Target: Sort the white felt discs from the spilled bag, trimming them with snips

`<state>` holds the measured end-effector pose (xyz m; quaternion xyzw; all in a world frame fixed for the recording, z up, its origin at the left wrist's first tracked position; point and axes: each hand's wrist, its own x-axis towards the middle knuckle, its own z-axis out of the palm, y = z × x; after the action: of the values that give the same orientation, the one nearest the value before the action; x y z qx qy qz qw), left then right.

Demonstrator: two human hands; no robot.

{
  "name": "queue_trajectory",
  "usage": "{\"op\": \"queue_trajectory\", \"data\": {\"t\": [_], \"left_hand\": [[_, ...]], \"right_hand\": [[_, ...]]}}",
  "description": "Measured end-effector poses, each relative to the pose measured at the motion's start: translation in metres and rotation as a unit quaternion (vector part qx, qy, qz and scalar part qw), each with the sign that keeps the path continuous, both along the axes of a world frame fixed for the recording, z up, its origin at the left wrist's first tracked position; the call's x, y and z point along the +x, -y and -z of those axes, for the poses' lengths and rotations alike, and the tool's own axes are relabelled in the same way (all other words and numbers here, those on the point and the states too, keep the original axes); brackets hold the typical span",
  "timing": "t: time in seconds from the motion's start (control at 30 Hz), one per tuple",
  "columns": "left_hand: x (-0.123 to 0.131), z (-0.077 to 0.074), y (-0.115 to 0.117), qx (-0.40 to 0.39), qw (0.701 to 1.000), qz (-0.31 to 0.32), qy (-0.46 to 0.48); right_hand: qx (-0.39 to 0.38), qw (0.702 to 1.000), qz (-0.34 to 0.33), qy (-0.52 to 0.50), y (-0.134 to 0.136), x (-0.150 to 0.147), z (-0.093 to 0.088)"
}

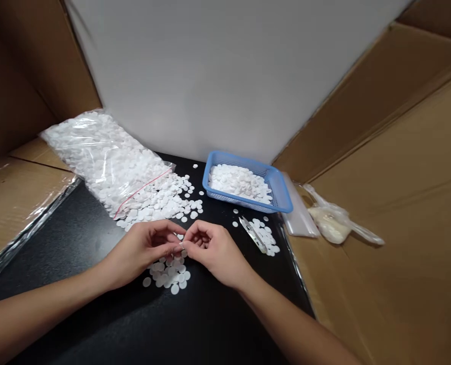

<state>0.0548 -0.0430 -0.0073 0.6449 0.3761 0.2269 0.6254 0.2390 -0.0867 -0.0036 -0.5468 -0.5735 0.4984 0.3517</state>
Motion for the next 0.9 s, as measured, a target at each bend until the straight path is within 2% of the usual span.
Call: {"op": "queue_trajectory", "data": {"t": [0.1, 0.17, 0.23, 0.27, 0.3, 0.4, 0.5, 0.6, 0.73, 0.9], "left_hand": [[0.024, -0.004, -0.002, -0.033, 0.999, 0.022, 0.017], [0.039, -0.008, -0.007, -0.068, 0.997, 0.023, 0.026], [0.054, -0.014, -0.012, -0.107, 0.993, 0.014, 0.042], [0.061, -0.016, -0.015, -0.124, 0.991, 0.008, 0.05], [0.068, -0.019, -0.017, -0.139, 0.989, 0.004, 0.056], [0.087, -0.025, -0.022, -0.172, 0.982, -0.001, 0.077], [0.103, -0.024, -0.025, -0.202, 0.973, 0.008, 0.112], [0.111, -0.02, -0.027, -0.245, 0.961, 0.021, 0.126], [0.109, -0.014, -0.03, -0.292, 0.952, 0.022, 0.093], [0.106, -0.01, -0.033, -0.327, 0.942, 0.021, 0.075]], "right_hand": [[0.041, 0.998, 0.014, 0.047, 0.006, 0.018, -0.001], [0.094, 0.981, 0.056, 0.162, 0.006, 0.043, 0.0], [0.149, 0.927, 0.133, 0.317, 0.005, 0.075, 0.005], [0.152, 0.9, 0.159, 0.378, 0.005, 0.09, 0.008], [0.145, 0.892, 0.173, 0.393, 0.004, 0.104, 0.013], [0.121, 0.891, 0.185, 0.396, 0.002, 0.13, 0.028], [0.1, 0.902, 0.171, 0.384, 0.001, 0.135, 0.038], [0.081, 0.912, 0.163, 0.368, 0.002, 0.134, 0.035], [0.08, 0.924, 0.162, 0.336, 0.01, 0.139, 0.026], [0.109, 0.906, 0.186, 0.364, 0.016, 0.143, 0.03]]}}
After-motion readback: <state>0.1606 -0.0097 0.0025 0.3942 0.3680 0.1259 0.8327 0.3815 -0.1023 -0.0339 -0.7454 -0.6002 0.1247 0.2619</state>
